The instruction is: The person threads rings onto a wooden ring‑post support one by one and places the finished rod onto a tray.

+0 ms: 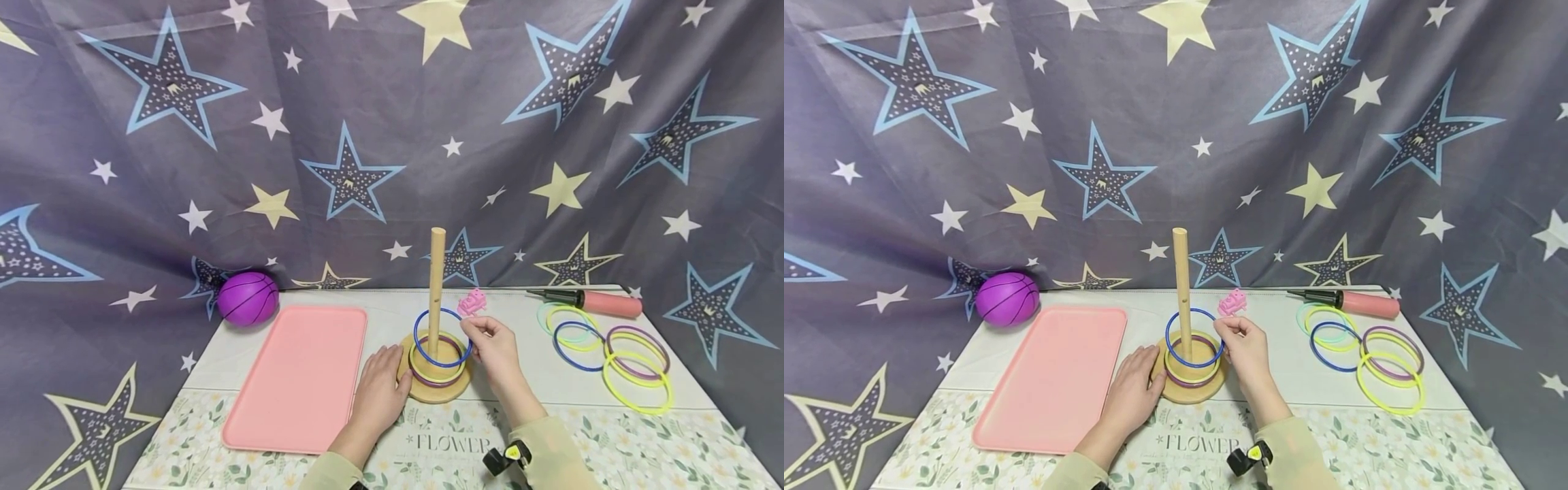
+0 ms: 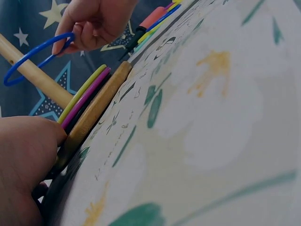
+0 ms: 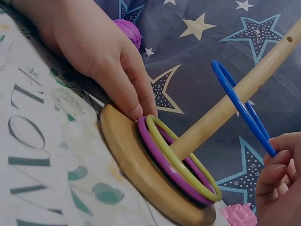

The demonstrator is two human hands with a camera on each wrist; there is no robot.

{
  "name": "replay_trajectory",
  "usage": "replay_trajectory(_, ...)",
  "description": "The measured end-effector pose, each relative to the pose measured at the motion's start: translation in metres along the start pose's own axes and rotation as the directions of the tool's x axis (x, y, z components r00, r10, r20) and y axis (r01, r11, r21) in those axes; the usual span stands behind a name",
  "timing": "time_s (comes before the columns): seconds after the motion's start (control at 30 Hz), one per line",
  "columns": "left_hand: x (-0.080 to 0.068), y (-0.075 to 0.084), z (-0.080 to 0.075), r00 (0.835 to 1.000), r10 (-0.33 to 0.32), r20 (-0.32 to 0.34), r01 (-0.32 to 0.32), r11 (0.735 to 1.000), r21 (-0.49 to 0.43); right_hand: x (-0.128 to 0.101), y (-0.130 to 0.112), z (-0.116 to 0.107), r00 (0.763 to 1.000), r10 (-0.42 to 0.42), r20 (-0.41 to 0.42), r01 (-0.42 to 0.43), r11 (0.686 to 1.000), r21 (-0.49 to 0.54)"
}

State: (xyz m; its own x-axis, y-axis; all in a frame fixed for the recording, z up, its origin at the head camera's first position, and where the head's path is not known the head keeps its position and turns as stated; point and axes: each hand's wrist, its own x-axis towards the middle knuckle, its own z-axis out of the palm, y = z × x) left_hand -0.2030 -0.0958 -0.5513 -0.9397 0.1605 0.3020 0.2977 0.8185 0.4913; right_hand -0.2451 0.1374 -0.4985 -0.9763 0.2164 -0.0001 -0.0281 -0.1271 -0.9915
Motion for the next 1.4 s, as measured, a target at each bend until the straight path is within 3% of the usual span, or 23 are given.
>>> replay_trajectory(0.8,-0.001,0.001,0.000,1.000,-0.015,0.008,0.015,1.000,-0.004,0.002,0.021,-0.003,0.998,0.065,0.012,-0.064,0.994,-0.090)
replay_trajectory(1.4,0.000,0.000,0.001,1.000,-0.010,0.008,0.010,1.000,0.002,0.003,0.038,0.000,0.999,0.044,-0.010,-0.045,0.978,-0.202)
